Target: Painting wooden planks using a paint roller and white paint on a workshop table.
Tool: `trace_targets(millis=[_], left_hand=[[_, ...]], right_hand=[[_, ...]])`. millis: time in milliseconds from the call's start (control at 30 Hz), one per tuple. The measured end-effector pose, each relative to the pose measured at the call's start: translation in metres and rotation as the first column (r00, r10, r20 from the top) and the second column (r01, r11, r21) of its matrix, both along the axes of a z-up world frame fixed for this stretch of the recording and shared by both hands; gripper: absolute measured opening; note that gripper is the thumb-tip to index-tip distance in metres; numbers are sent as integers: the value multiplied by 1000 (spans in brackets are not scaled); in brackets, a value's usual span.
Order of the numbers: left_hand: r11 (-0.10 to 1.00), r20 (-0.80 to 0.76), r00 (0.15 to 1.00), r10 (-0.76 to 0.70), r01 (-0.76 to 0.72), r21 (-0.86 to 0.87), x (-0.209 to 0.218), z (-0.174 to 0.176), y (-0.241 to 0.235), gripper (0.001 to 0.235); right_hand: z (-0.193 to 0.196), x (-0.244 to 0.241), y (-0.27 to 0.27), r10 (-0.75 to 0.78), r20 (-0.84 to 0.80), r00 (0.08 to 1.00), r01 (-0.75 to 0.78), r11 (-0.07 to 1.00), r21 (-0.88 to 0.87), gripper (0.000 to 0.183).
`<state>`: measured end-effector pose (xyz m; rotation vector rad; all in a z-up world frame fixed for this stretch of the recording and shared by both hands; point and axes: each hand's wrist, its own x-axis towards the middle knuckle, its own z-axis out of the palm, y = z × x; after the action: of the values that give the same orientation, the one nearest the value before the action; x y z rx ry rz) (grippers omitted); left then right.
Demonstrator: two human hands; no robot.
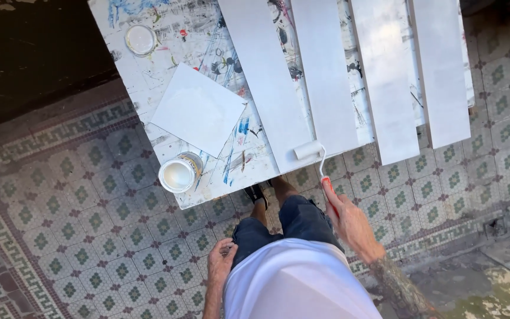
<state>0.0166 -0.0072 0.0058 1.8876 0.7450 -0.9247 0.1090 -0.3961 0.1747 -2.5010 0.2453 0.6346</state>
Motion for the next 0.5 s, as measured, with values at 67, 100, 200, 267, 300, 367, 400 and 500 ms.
trace_targets(millis=[67,100,200,267,300,367,400,500], left_hand=[[988,190,977,-97,119,-103,6,11,-19,29],[989,177,980,-91,111,-103,35,32,-47,29],[978,-39,982,-186,182,-98,92,66,-123,28],[955,42,999,-10,22,-296,94,31,-166,33],[956,36,999,-6,17,-294,102,40,-183,33],[707,-171,913,370,-396,-586,126,54,-218,51],[706,-176,912,370,-399,-585,124,41,-227,51],[462,-336,814,474,-554,-692,120,15,-251,61]], right_hand=[[10,29,1,-12,54,998,4,989,150,67],[7,51,4,-5,41,999,-1,988,152,67],[-9,117,11,31,48,998,-27,995,-97,67],[-27,155,10,23,129,991,-21,1000,-16,60],[-24,158,10,26,123,992,-25,1000,-13,60],[-18,170,7,76,138,988,-66,995,-77,58],[-20,157,8,76,133,988,-66,995,-78,58],[-17,114,8,38,76,996,-34,998,-52,58]])
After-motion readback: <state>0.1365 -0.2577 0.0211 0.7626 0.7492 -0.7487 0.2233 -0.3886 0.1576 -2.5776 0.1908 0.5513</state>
